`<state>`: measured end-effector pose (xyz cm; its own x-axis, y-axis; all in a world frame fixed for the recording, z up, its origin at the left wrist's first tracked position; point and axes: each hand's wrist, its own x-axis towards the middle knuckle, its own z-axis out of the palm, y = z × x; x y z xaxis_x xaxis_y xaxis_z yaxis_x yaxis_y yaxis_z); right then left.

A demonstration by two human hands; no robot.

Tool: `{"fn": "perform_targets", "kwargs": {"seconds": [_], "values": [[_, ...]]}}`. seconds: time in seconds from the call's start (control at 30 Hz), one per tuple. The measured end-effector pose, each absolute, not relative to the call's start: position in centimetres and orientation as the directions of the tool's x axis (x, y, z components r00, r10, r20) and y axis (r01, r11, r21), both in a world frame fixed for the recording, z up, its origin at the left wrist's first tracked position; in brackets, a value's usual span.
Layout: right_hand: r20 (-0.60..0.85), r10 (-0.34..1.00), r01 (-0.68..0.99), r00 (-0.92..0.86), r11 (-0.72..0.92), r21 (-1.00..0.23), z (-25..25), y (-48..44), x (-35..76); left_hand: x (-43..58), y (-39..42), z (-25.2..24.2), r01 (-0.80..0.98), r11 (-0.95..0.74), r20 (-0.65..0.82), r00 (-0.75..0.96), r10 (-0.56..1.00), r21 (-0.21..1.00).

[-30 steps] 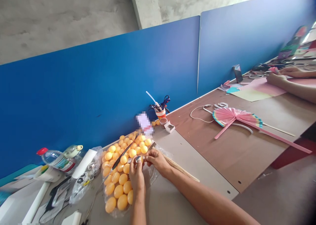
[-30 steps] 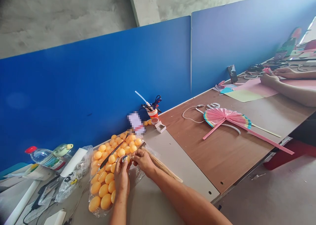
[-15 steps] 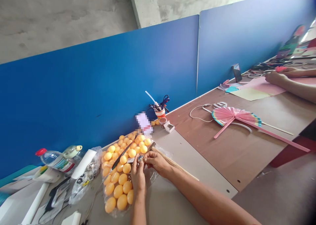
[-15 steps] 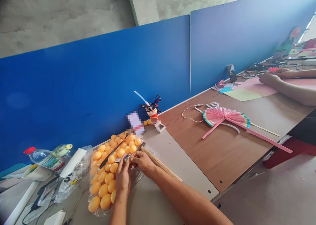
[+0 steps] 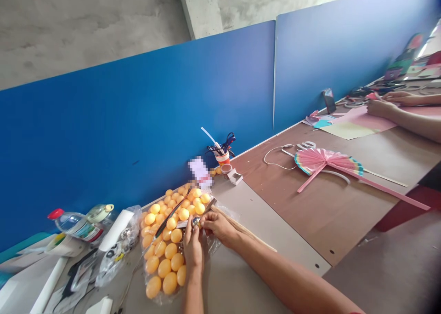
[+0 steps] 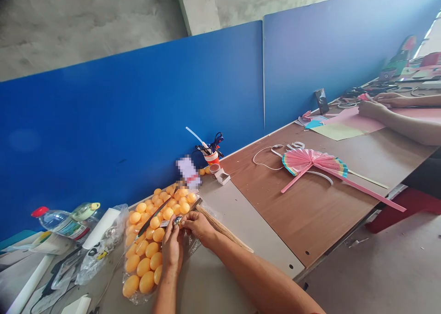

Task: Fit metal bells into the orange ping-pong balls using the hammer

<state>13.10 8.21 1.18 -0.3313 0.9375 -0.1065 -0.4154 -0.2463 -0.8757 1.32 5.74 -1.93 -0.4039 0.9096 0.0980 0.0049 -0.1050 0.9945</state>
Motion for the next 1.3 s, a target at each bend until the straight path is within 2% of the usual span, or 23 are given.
{"fn": "perform_targets", "kwargs": {"seconds": [0.17,0.73,1.0,1.3], "values": [[-0.146,0.931,-0.374,-0.333,-0.273,-0.886,1.2,8.2,13.1,1.2,5.8,-2.2,0.011,-0.023,0.026,-0.36,0.932,1.0],[-0.156,0.927,-0.348,-0.34,-0.278,-0.895,1.3,8.1,13.0,1.0,5.5,-1.7,0.282,-0.042,0.14,-0.338,0.931,0.959],[-0.177,0.921,-0.375,-0.348,-0.31,-0.874,1.3,8.0,13.1,1.2,5.1,-1.0,0.307,0.002,0.104,-0.33,0.938,0.952],[-0.208,0.918,-0.393,-0.338,-0.339,-0.855,0.9,8.2,13.0,1.6,5.1,-0.4,0.355,-0.029,0.146,-0.309,0.94,0.934]]}}
